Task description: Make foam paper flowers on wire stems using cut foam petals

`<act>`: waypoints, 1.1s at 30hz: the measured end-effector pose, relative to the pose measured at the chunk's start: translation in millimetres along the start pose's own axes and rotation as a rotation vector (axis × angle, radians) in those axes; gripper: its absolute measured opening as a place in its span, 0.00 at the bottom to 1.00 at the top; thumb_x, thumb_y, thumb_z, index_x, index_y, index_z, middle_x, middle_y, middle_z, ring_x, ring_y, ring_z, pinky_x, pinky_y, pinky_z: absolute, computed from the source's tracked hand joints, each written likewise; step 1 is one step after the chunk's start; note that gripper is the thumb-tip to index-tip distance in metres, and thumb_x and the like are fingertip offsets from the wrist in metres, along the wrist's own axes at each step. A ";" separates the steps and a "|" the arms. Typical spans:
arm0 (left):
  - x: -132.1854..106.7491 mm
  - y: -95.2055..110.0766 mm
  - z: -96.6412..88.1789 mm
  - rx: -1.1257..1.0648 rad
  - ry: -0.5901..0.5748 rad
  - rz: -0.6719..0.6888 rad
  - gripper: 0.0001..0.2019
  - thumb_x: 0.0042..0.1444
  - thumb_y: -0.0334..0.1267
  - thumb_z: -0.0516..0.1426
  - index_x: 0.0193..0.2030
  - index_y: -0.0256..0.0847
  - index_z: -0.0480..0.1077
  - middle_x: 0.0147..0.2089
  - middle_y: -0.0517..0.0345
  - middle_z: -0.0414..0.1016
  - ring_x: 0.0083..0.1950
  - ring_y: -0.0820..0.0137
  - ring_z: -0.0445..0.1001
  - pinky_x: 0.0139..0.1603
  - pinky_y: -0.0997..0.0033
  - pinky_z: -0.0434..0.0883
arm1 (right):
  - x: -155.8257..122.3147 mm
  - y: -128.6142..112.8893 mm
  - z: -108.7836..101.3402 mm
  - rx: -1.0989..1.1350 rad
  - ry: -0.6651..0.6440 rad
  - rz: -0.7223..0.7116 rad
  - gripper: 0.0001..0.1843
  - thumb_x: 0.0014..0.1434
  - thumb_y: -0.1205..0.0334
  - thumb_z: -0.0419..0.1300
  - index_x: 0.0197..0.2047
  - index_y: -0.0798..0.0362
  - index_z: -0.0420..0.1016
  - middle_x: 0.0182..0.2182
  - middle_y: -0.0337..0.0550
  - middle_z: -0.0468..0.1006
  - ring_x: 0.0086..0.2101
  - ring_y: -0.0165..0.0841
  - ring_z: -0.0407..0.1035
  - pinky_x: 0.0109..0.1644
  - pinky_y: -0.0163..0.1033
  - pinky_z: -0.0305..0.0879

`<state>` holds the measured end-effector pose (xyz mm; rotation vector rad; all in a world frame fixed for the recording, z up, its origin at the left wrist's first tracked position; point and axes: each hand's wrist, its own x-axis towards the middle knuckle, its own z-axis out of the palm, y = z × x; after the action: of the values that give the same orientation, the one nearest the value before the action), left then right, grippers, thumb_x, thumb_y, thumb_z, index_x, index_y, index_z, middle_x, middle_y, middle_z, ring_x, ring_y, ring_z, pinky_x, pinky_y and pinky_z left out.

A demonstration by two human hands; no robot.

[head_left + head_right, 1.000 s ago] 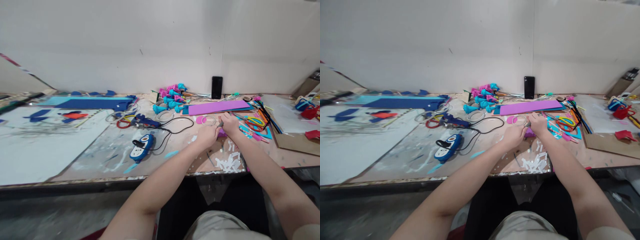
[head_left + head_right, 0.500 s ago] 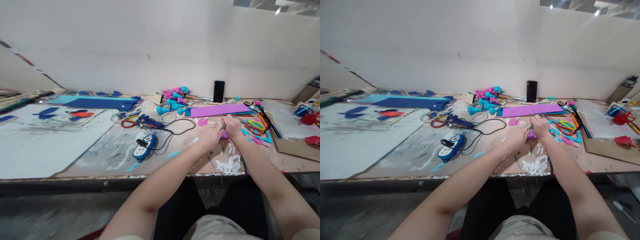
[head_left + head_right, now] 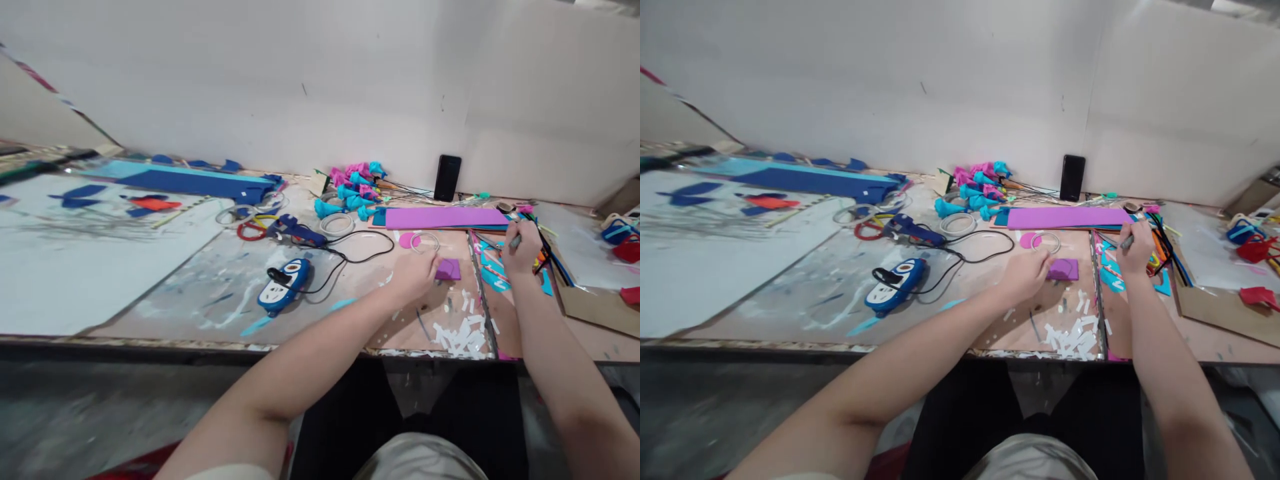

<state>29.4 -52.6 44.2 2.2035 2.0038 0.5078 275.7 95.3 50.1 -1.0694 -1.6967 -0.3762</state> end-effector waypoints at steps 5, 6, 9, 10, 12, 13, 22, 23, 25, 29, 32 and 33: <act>10.2 -7.4 13.2 -0.021 -0.082 0.005 0.15 0.73 0.42 0.46 0.52 0.39 0.70 0.48 0.47 0.82 0.47 0.58 0.79 0.43 0.63 0.68 | -11.7 -30.4 11.8 0.282 -0.027 0.081 0.19 0.70 0.48 0.50 0.33 0.51 0.70 0.40 0.50 0.71 0.44 0.41 0.68 0.49 0.48 0.67; 10.0 -8.2 14.3 -0.037 -0.086 -0.001 0.14 0.72 0.41 0.47 0.52 0.40 0.70 0.48 0.48 0.82 0.48 0.58 0.79 0.43 0.63 0.68 | -14.1 -34.6 13.7 0.337 -0.067 0.121 0.20 0.69 0.45 0.51 0.36 0.51 0.72 0.41 0.50 0.71 0.45 0.41 0.68 0.49 0.47 0.67; 9.3 -11.3 14.6 -0.097 -0.050 0.012 0.12 0.71 0.40 0.49 0.50 0.42 0.72 0.47 0.51 0.82 0.48 0.59 0.79 0.43 0.64 0.68 | -21.9 -45.3 16.7 0.584 -0.254 0.302 0.24 0.67 0.38 0.51 0.37 0.50 0.72 0.32 0.42 0.70 0.33 0.35 0.67 0.37 0.40 0.66; 9.5 -12.5 14.6 -0.114 -0.031 0.023 0.11 0.71 0.40 0.49 0.49 0.42 0.72 0.47 0.51 0.82 0.47 0.59 0.79 0.43 0.64 0.68 | -24.3 -49.0 17.1 0.688 -0.323 0.380 0.25 0.66 0.36 0.52 0.35 0.49 0.72 0.28 0.39 0.68 0.28 0.32 0.64 0.32 0.37 0.62; 10.2 -14.9 15.8 -0.145 0.003 0.040 0.11 0.71 0.40 0.50 0.48 0.42 0.73 0.46 0.52 0.82 0.47 0.60 0.79 0.43 0.65 0.68 | -28.0 -57.6 17.7 0.876 -0.428 0.539 0.28 0.63 0.32 0.54 0.31 0.50 0.70 0.22 0.35 0.65 0.21 0.28 0.57 0.24 0.34 0.53; 10.6 -16.0 17.0 -0.160 0.013 0.044 0.11 0.71 0.40 0.50 0.48 0.42 0.73 0.46 0.52 0.82 0.47 0.60 0.79 0.43 0.65 0.68 | -29.2 -62.2 18.1 0.949 -0.454 0.616 0.30 0.62 0.30 0.56 0.28 0.50 0.70 0.20 0.34 0.63 0.19 0.26 0.54 0.22 0.34 0.49; 11.4 -19.5 27.2 -0.267 0.035 0.058 0.10 0.69 0.42 0.53 0.46 0.43 0.74 0.43 0.55 0.82 0.44 0.62 0.79 0.43 0.68 0.68 | -35.2 -83.5 23.7 1.210 -0.564 0.938 0.33 0.44 0.29 0.70 0.21 0.53 0.70 0.12 0.33 0.62 0.14 0.22 0.53 0.18 0.30 0.46; 11.5 -19.3 26.9 -0.271 0.036 0.062 0.10 0.69 0.41 0.53 0.46 0.43 0.74 0.43 0.55 0.82 0.44 0.62 0.79 0.43 0.68 0.68 | -36.0 -83.3 24.0 1.203 -0.575 0.930 0.32 0.43 0.30 0.71 0.21 0.53 0.71 0.12 0.34 0.63 0.14 0.22 0.54 0.18 0.30 0.47; 11.7 -18.8 25.9 -0.269 0.032 0.065 0.09 0.69 0.41 0.54 0.46 0.43 0.74 0.44 0.55 0.82 0.44 0.63 0.79 0.43 0.68 0.68 | -37.1 -83.4 24.2 1.191 -0.594 0.907 0.32 0.42 0.30 0.71 0.21 0.53 0.72 0.13 0.34 0.64 0.15 0.23 0.56 0.17 0.30 0.48; 11.4 -17.5 24.0 -0.263 0.015 0.081 0.09 0.69 0.41 0.54 0.46 0.43 0.75 0.44 0.55 0.83 0.44 0.62 0.79 0.43 0.68 0.68 | -39.3 -85.5 23.6 1.186 -0.614 0.862 0.32 0.42 0.30 0.72 0.22 0.53 0.72 0.13 0.34 0.65 0.15 0.23 0.57 0.17 0.30 0.48; 11.3 -17.3 24.5 -0.256 0.011 0.086 0.10 0.69 0.41 0.54 0.48 0.43 0.75 0.45 0.54 0.83 0.45 0.62 0.79 0.43 0.68 0.68 | -41.9 -87.2 23.4 1.153 -0.639 0.827 0.32 0.45 0.30 0.70 0.24 0.53 0.73 0.14 0.34 0.65 0.16 0.23 0.56 0.18 0.30 0.49; 11.3 -17.5 25.0 -0.250 0.012 0.086 0.10 0.69 0.41 0.53 0.48 0.43 0.75 0.45 0.54 0.83 0.46 0.62 0.79 0.43 0.67 0.69 | -42.7 -87.8 23.3 1.135 -0.650 0.816 0.32 0.46 0.29 0.69 0.24 0.53 0.73 0.14 0.34 0.65 0.16 0.23 0.56 0.18 0.30 0.49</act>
<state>21.8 -36.1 17.3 2.1436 1.7470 0.7389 194.0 42.9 24.6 -0.8875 -1.4258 1.4186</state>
